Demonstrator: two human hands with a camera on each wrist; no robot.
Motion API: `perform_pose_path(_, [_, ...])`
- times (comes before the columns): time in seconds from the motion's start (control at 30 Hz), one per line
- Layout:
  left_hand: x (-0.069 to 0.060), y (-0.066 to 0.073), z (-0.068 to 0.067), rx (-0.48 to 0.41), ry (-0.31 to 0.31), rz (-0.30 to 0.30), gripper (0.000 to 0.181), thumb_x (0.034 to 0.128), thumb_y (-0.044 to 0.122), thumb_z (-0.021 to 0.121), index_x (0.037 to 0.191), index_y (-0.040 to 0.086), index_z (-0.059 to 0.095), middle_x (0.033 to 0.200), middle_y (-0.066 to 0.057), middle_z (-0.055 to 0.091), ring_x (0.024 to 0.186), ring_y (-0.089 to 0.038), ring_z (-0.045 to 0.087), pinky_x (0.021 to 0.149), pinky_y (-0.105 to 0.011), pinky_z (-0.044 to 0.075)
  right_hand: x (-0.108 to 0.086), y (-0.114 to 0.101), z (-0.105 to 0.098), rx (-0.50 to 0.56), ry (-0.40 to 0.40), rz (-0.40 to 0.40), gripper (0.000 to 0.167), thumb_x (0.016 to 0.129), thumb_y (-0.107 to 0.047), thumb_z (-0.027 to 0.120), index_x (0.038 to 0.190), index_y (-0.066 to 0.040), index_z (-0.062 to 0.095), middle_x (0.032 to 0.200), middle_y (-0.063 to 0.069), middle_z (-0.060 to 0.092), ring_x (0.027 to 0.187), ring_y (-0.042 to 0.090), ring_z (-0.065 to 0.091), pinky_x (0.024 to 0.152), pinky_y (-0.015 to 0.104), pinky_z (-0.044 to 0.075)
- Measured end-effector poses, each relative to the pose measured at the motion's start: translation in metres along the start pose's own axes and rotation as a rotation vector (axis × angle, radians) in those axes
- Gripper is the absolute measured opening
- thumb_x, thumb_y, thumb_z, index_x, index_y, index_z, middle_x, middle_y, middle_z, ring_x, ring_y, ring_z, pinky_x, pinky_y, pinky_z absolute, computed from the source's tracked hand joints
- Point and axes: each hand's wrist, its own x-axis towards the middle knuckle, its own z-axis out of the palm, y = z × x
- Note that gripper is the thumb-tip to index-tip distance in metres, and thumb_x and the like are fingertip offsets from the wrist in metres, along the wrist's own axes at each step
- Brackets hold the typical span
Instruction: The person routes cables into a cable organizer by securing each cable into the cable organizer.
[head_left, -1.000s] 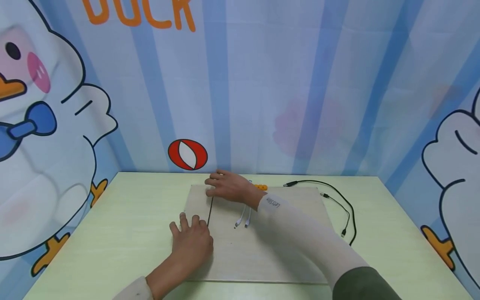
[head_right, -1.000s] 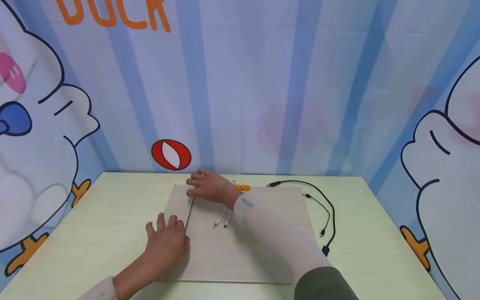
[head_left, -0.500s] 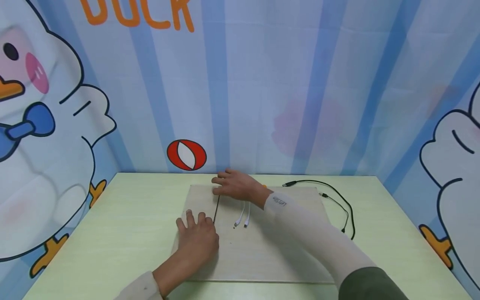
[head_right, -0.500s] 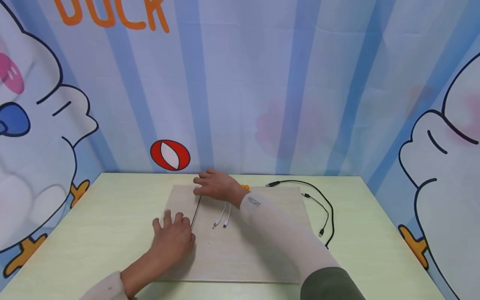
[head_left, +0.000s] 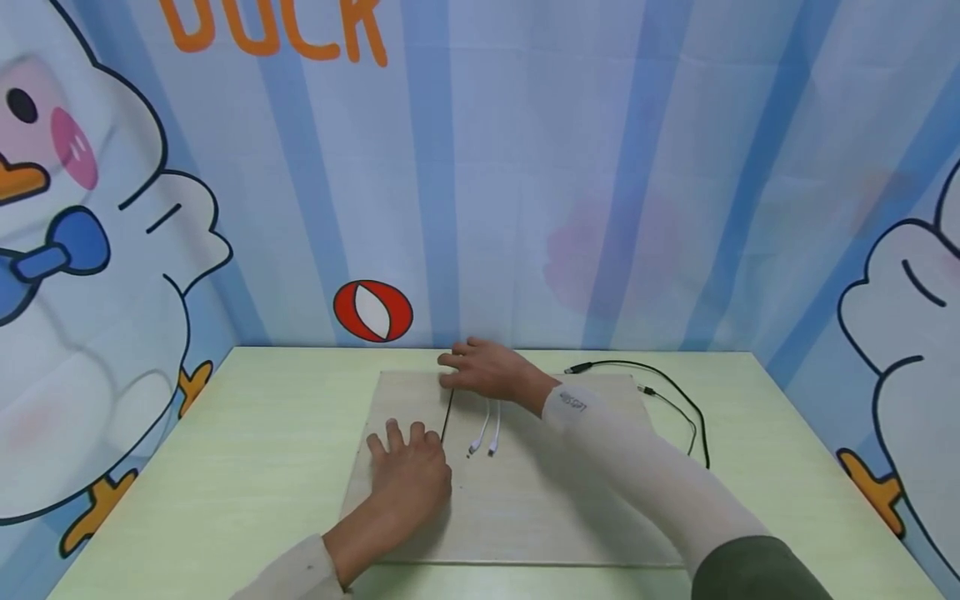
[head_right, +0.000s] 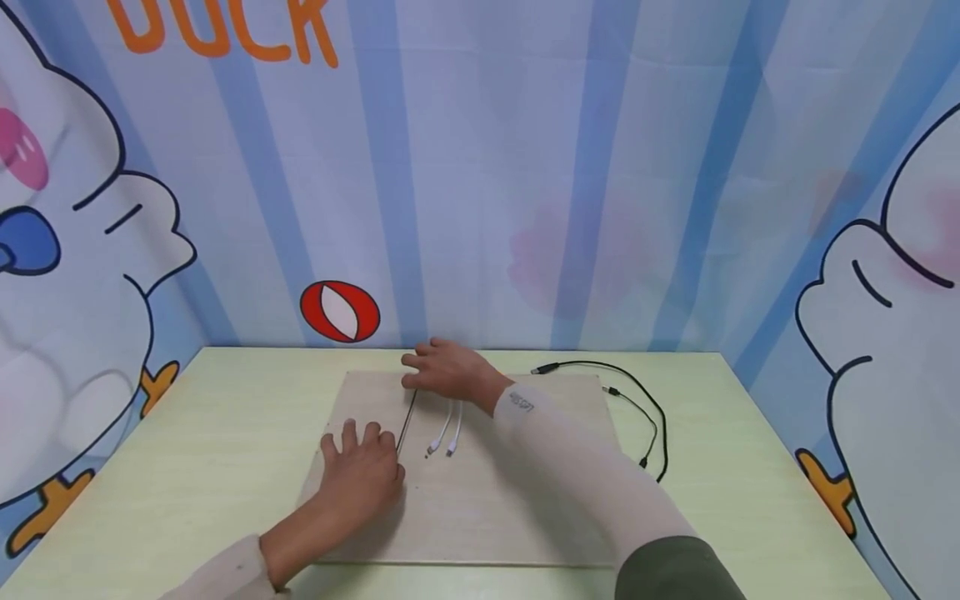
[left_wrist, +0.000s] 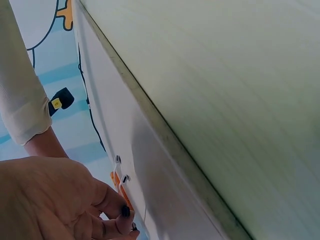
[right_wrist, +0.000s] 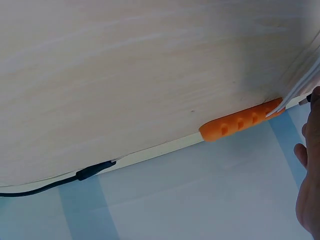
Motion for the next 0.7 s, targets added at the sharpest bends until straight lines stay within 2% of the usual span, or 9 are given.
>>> perform_pose_path(0.17, [0.000, 0.007, 0.003, 0.003, 0.001, 0.007, 0.037, 0.1022, 0.018, 0.075, 0.124, -0.011, 0.070, 0.137, -0.031, 0.066, 0.152, -0.064, 0.046, 0.118, -0.083, 0.033, -0.007, 0.001, -0.001, -0.020, -0.030, 0.005, 0.035, 0.109, -0.010, 0.074, 0.137, -0.032, 0.069, 0.152, -0.002, 0.069, 0.121, 0.020, 0.066, 0.096, 0.033, 0.056])
perform_pose_path(0.37, [0.001, 0.014, 0.010, 0.018, 0.044, 0.022, 0.034, 0.1027, 0.017, 0.074, 0.121, -0.011, 0.072, 0.134, -0.032, 0.067, 0.148, -0.064, 0.051, 0.117, -0.081, 0.036, -0.013, 0.005, -0.002, -0.035, -0.031, -0.003, 0.037, 0.109, -0.010, 0.074, 0.138, -0.032, 0.068, 0.153, -0.002, 0.068, 0.123, 0.020, 0.067, 0.097, 0.034, 0.057])
perform_pose_path(0.57, [0.005, 0.023, 0.010, 0.042, 0.051, 0.032, 0.036, 0.1038, 0.020, 0.074, 0.125, -0.009, 0.072, 0.137, -0.030, 0.067, 0.150, -0.062, 0.052, 0.119, -0.079, 0.037, -0.021, 0.009, 0.000, -0.020, -0.048, 0.006, 0.037, 0.109, -0.009, 0.074, 0.138, -0.031, 0.069, 0.153, -0.001, 0.068, 0.123, 0.021, 0.067, 0.099, 0.035, 0.058])
perform_pose_path(0.7, [0.009, 0.028, 0.008, 0.042, 0.068, 0.033, 0.034, 0.1030, 0.020, 0.075, 0.123, -0.008, 0.072, 0.135, -0.029, 0.068, 0.148, -0.062, 0.052, 0.118, -0.078, 0.037, -0.026, 0.013, 0.003, -0.009, -0.012, 0.010, 0.035, 0.107, -0.008, 0.075, 0.134, -0.030, 0.070, 0.149, 0.000, 0.069, 0.119, 0.021, 0.067, 0.097, 0.036, 0.059])
